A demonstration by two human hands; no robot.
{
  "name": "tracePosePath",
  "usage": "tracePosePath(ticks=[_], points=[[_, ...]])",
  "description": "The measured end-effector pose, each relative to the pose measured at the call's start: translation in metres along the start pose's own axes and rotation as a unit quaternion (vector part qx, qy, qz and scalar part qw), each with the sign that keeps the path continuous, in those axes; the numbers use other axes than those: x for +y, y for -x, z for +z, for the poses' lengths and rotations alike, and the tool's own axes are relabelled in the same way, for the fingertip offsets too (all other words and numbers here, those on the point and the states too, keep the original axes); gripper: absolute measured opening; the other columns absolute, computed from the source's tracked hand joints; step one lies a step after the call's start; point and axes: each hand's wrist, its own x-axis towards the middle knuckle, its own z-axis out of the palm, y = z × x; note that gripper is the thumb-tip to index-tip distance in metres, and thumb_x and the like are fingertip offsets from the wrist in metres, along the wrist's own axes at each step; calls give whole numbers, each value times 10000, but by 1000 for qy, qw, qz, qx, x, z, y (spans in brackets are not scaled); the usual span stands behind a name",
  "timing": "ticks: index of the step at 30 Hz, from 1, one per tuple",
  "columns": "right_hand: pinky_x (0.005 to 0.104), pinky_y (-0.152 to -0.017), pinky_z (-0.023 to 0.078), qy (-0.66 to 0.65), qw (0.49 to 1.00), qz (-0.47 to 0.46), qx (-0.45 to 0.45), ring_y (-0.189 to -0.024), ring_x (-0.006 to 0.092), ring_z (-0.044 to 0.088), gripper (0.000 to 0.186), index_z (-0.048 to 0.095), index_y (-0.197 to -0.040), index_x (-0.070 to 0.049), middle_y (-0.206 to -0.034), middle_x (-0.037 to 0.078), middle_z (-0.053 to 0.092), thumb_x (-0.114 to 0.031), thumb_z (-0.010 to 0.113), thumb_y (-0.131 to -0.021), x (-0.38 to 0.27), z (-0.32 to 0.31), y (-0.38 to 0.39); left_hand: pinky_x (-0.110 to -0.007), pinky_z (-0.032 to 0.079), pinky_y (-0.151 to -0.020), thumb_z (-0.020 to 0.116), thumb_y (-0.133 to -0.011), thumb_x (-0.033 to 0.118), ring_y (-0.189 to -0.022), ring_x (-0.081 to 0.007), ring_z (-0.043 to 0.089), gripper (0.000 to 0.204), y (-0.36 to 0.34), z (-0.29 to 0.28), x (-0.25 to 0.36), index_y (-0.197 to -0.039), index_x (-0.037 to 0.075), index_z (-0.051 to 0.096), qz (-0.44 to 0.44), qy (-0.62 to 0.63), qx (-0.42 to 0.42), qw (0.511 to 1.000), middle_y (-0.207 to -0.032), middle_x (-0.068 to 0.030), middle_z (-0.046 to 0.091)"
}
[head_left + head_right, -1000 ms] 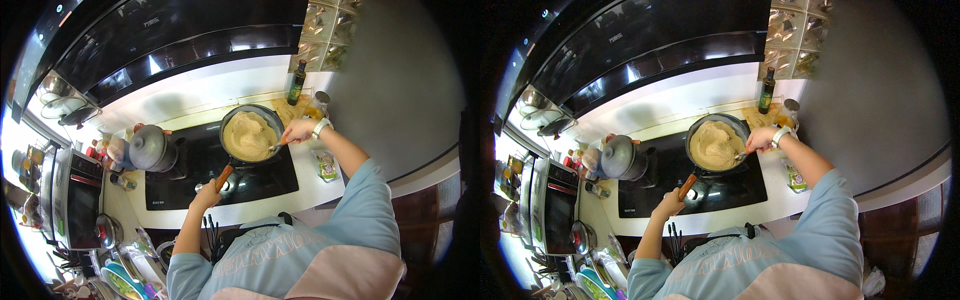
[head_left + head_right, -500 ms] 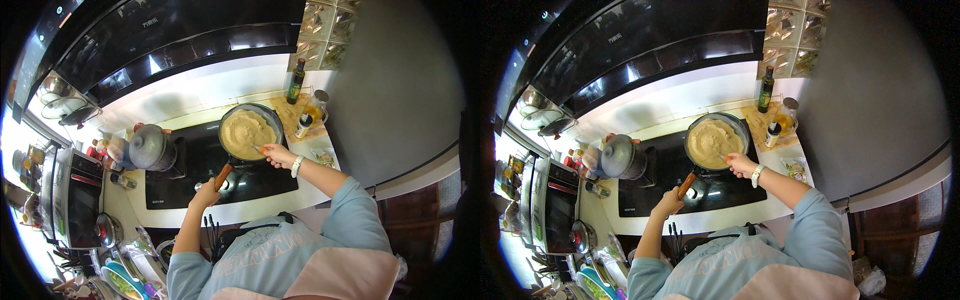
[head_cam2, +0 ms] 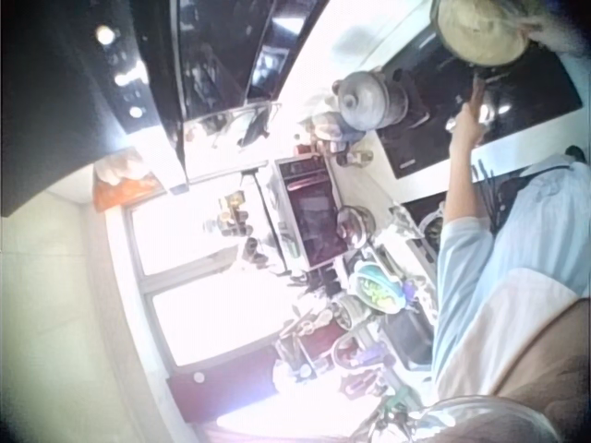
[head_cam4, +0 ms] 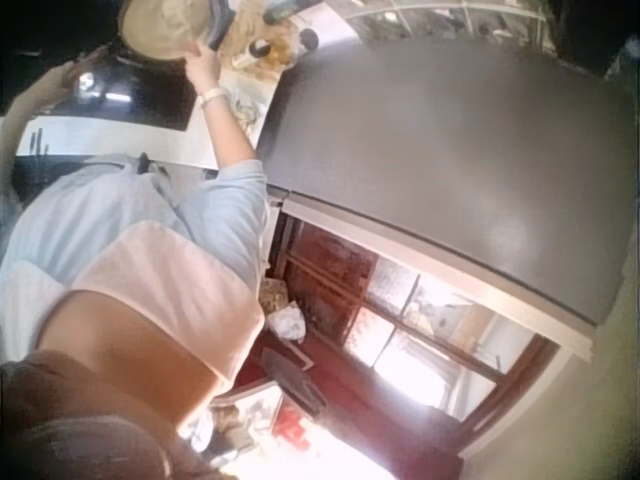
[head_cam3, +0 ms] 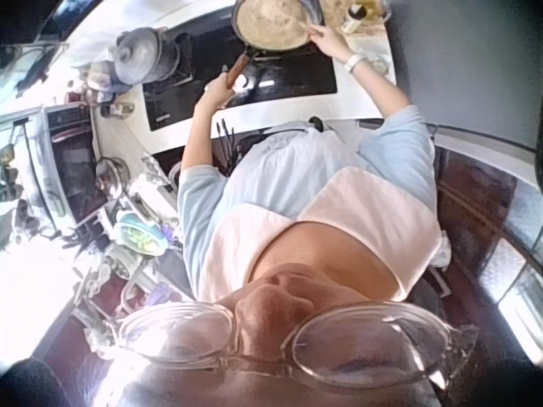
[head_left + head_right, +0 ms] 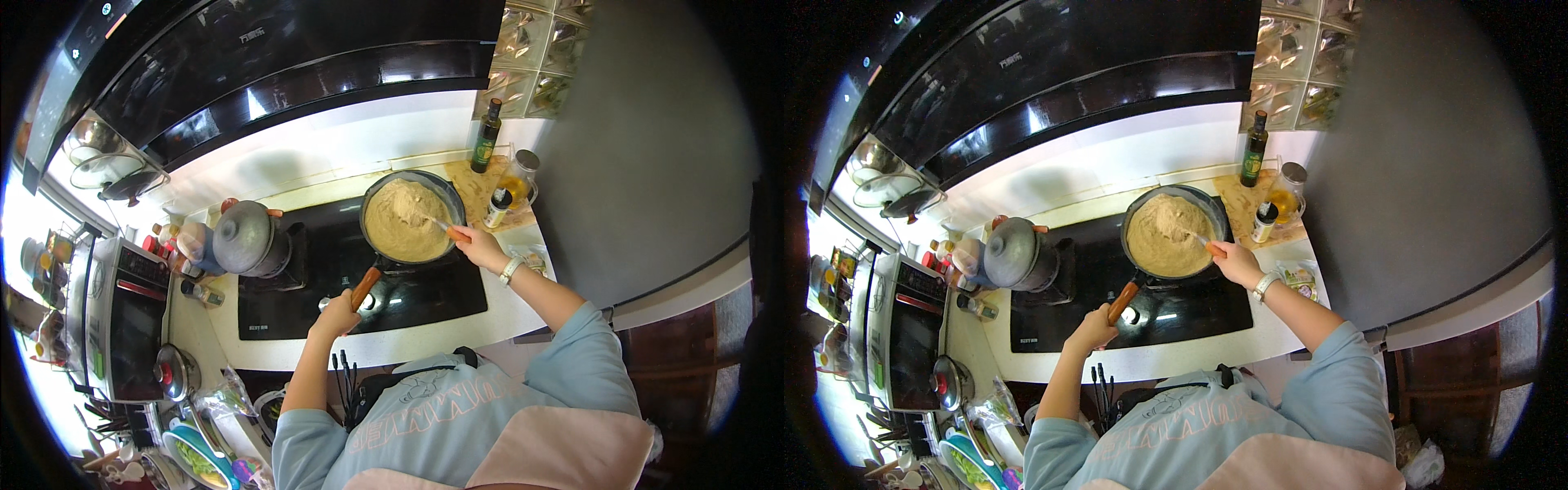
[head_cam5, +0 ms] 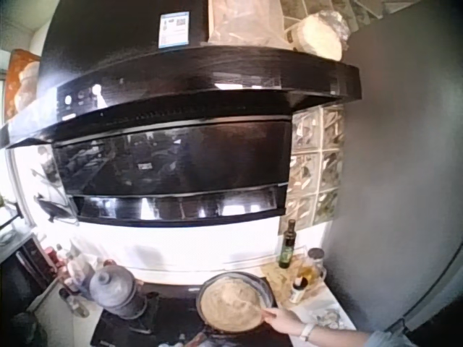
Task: The person stirs a thick, light-colored mixture in a pan on an electric stovetop using a spatula. The person holds the pan handle with the left hand and stirs continuously with the right hand.
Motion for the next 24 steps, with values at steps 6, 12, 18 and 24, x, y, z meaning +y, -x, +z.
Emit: tracePosePath(ticks=[6, 12, 18, 24], points=[[395, -569, 507, 377, 911, -166, 23, -691, 290, 625, 400, 575, -1271, -262, -792, 115, 554, -133, 577, -893, -17, -19, 15, -366, 516, -467, 586, -761, 53, -559, -299, 651, 314, 0, -1, 0, -1039, -39, 471, -6, -3, -4, 1000, -796, -233, 639], [344, -483, 514, 495, 808, -320, -21, -603, 230, 626, 303, 621, -1158, -271, -853, 88, 544, -162, 551, -885, -64, -76, -2, -367, 519, -470, 581, -760, 48, -561, -298, 652, 314, -1, -1, 1, -1039, -40, 469, -14, -1, -10, 1000, -800, -236, 640], [345, -513, 515, 549, 796, -256, 17, -644, 228, 655, 317, 615, -1149, -161, -784, 88, 596, -91, 550, -847, -93, -91, -31, -372, 521, -470, 575, -758, 49, -559, -297, 655, 314, -4, 2, -3, -1038, -43, 467, -7, -4, -9, 1000, -800, -241, 643], [390, -577, 528, 564, 803, -173, -85, -703, 270, 686, 101, 712, -708, -87, -705, 126, 684, -139, 630, -734, -99, -72, -60, -372, 523, -473, 572, -761, 52, -558, -296, 654, 312, -3, 1, -2, -1039, -46, 470, -10, -2, -5, 1000, -807, -242, 643]])
